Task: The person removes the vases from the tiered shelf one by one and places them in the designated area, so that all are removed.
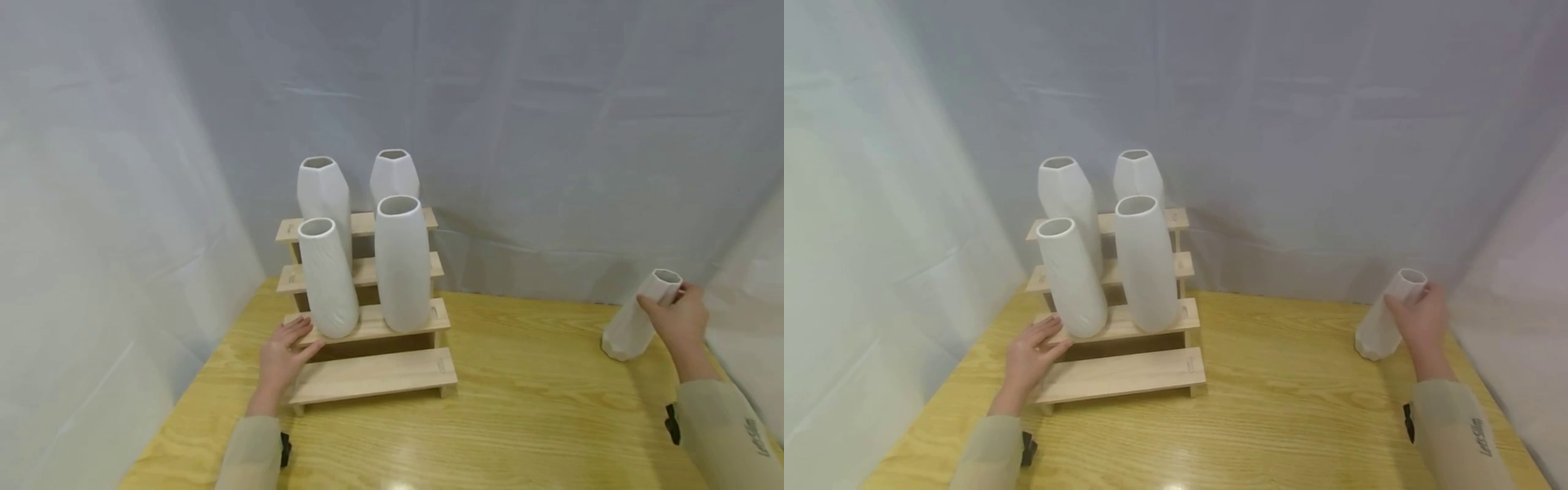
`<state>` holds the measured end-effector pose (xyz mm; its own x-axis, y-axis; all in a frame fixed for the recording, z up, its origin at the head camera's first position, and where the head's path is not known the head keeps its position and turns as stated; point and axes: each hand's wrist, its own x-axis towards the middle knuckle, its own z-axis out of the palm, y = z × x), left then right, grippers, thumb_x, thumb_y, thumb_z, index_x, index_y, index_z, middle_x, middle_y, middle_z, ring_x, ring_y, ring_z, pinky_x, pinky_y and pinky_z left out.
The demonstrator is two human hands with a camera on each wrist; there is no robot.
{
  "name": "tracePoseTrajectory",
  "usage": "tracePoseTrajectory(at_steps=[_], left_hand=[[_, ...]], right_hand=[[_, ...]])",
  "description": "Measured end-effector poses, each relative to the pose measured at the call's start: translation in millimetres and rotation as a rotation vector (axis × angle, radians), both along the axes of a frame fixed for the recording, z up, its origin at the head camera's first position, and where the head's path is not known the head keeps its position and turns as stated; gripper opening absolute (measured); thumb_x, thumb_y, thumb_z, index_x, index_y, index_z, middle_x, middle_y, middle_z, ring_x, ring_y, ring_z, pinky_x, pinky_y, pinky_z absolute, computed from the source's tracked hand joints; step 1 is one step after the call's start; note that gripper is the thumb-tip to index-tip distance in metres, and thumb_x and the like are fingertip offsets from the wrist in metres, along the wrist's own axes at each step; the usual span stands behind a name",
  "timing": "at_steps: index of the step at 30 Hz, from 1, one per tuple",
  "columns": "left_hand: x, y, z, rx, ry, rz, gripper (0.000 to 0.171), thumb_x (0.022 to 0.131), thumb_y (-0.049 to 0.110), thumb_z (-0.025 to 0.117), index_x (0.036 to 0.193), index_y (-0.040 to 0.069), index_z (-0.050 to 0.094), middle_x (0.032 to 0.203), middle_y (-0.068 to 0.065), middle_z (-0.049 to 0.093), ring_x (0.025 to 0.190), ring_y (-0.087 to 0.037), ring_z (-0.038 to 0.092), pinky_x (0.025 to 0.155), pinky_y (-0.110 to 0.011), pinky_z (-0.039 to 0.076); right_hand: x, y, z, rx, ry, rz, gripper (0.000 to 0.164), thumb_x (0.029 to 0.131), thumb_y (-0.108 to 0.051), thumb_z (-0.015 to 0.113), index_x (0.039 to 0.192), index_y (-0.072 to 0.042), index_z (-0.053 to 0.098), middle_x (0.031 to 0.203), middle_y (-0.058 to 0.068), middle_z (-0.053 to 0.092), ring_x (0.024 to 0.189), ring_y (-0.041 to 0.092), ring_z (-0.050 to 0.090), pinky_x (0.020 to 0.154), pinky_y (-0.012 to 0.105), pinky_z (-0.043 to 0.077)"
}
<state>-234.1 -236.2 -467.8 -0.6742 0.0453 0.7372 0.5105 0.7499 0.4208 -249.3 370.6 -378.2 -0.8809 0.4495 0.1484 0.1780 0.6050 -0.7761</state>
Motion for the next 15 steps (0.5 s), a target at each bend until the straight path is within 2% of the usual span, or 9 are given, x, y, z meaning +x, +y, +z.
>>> tracePoseTrajectory(at_steps=[4,9,12,15], left_hand=[[-0.7,0,0.4,-0.001,0.003,-0.005,0.042,0.057,0.014,0.082,0.091,-0.006,0.067,0.102,-0.016,0.062,0.098,-0.030,0.057,0.099,-0.045,0.032],[0.7,0,0.9,-0.008,-0.004,-0.007,0.042,0.057,0.015,0.082,0.091,-0.005,0.067,0.102,-0.015,0.062,0.099,-0.030,0.057,0.097,-0.047,0.032],[1.1,-1,1.1,0.002,-0.016,-0.006,0.042,0.057,0.014,0.082,0.091,-0.005,0.066,0.102,-0.015,0.062,0.099,-0.030,0.057,0.098,-0.047,0.031],[0.1,0,0.5,0.012,-0.015,-0.009,0.042,0.056,0.012,0.082,0.091,-0.006,0.066,0.102,-0.016,0.062,0.099,-0.031,0.057,0.099,-0.047,0.030]], right_hand=[[2.4,-1,-1.0,0.007,0.034,0.009,0.077,0.084,-0.026,0.054,0.134,0.011,0.009,0.128,0.039,0.025,0.113,0.049,0.031,0.088,0.057,0.035],[13.1,-6,0.0,0.035,0.146,0.006,0.083,0.082,-0.019,0.057,0.138,0.006,0.002,0.137,0.033,0.012,0.124,0.046,0.014,0.101,0.056,0.018],[21.7,-20,1.3,0.071,0.295,-0.026,0.076,0.080,-0.012,0.058,0.138,0.004,0.012,0.137,0.028,0.016,0.125,0.040,0.014,0.104,0.049,0.016],[28.5,-37,3.5,0.117,0.467,-0.022,0.066,0.077,-0.005,0.060,0.132,0.004,0.026,0.131,0.025,0.027,0.120,0.037,0.023,0.101,0.048,0.022]])
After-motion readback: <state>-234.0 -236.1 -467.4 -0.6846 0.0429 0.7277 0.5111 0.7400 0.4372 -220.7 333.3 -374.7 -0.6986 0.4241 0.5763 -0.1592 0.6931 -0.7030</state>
